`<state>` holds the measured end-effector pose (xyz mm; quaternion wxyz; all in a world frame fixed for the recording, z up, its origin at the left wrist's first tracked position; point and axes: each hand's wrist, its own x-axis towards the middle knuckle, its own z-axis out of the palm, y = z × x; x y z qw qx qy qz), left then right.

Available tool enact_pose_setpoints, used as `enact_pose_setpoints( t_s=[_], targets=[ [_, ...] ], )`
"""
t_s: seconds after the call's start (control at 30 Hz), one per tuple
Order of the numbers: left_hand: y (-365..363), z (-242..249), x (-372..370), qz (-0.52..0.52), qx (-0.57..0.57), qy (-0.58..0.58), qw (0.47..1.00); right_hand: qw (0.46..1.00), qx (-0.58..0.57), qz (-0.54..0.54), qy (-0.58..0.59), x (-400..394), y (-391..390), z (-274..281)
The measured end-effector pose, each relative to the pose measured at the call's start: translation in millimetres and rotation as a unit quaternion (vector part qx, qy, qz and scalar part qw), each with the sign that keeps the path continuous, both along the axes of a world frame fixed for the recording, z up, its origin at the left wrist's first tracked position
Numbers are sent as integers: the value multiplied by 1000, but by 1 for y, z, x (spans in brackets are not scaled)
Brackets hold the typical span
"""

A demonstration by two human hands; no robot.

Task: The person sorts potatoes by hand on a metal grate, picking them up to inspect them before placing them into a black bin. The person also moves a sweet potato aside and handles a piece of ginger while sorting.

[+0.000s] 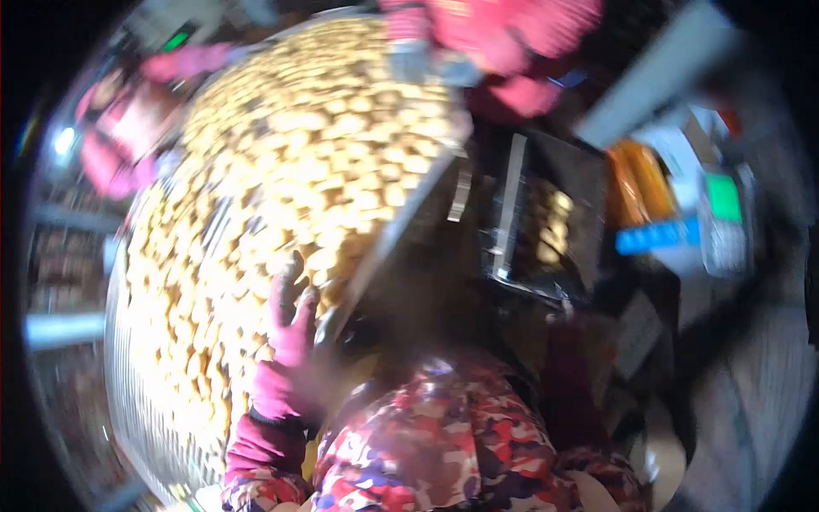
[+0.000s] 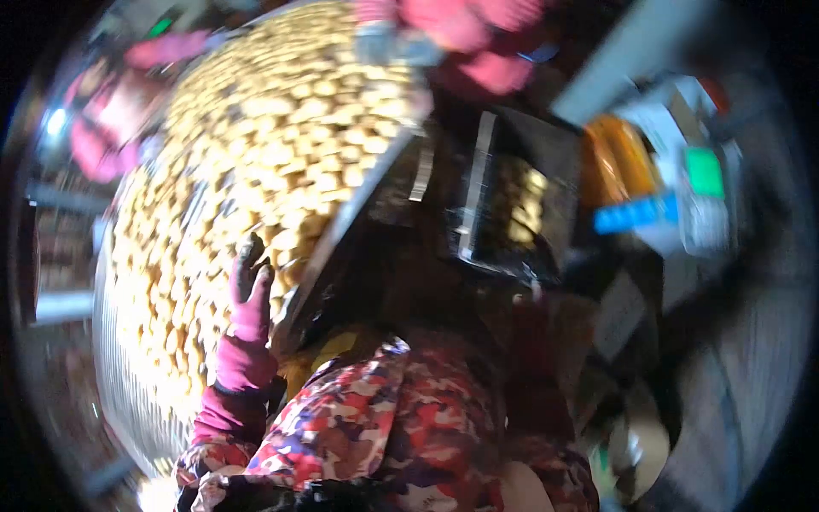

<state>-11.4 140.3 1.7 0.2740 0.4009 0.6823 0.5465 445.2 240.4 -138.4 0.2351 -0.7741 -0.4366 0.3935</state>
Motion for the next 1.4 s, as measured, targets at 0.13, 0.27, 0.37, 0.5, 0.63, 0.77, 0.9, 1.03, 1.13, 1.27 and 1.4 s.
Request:
enact_pose_setpoints(
  t_s=[0.13, 0.27, 0.37, 0.5, 0.63, 0.77, 0.9, 1.03, 1.13, 1.27, 1.4],
  targets=[
    [-85, 34, -54, 44, -188, 424, 885, 947, 254, 197, -14, -73, 52, 36],
    [-164, -4, -78, 41, -325, 480, 814, 847, 354, 395, 14, -187, 68, 109],
    [-168, -9, -76, 31, -366, 476, 799, 750, 450, 485, 17, -270, 80, 115],
    [-160, 0, -74, 37, -347, 467, 813, 697, 413, 574, -120, -354, 86, 110],
    [-158, 5, -73, 46, -336, 450, 827, 691, 387, 591, -155, -364, 80, 112],
    [-161, -1, -74, 60, -301, 450, 839, 685, 386, 595, -164, -364, 79, 114],
    [-160, 2, -74, 64, -307, 443, 840, 667, 397, 605, -175, -363, 79, 113],
    [-159, 3, -71, 65, -310, 433, 844, 650, 372, 629, -207, -357, 74, 114],
    [-163, -8, -69, 73, -314, 445, 835, 618, 381, 651, -220, -354, 77, 107],
    [-156, 4, -65, 81, -328, 459, 821, 592, 397, 686, -143, -357, 77, 123],
    [-148, 13, -65, 97, -324, 467, 817, 571, 363, 721, -149, -358, 81, 137]
  ],
)
